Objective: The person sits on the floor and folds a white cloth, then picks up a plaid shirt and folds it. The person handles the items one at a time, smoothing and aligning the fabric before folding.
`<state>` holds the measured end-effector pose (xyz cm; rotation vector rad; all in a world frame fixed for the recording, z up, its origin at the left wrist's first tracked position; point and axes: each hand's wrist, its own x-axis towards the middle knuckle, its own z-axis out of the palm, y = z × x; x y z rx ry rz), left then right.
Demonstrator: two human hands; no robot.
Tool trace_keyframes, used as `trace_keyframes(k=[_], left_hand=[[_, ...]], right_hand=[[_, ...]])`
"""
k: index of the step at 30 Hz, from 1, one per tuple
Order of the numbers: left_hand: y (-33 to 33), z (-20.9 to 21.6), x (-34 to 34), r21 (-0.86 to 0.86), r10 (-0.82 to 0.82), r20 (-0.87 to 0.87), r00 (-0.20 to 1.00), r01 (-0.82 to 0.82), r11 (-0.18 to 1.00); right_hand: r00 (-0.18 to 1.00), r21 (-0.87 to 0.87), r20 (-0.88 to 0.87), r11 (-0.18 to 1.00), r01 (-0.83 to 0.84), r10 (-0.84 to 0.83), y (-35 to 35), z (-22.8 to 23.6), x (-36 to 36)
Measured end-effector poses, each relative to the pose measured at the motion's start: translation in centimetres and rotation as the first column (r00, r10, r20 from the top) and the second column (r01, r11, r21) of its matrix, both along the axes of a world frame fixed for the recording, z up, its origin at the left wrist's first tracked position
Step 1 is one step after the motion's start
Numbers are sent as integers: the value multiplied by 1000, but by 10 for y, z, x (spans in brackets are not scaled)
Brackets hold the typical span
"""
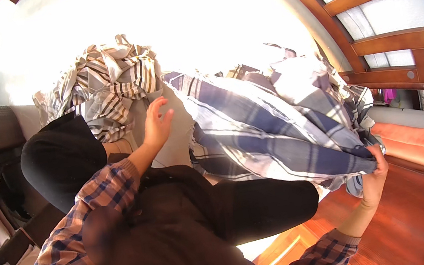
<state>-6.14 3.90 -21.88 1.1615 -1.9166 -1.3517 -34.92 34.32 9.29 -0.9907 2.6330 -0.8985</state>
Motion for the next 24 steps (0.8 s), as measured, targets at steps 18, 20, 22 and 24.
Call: trace_keyframes(k=[18, 20, 22, 24], left_hand=[[-2, 49, -54, -75, -20, -115, 993, 11, 997], [-2, 50, -65, -136, -45, -79, 996, 34, 990], [-8, 42, -73, -124, -84, -180, 980, 62, 990], [-18, 39, -75, 57, -60, -248, 967, 77, 995]], right_hand=[[687, -251, 510, 674, 695, -518, 74, -198, -132], [698, -236, 495, 692, 682, -518, 72, -200, -130], [733, -232, 450, 726, 648, -510, 82, -201, -136], [694, -210, 476, 696, 686, -540, 87, -202, -140]])
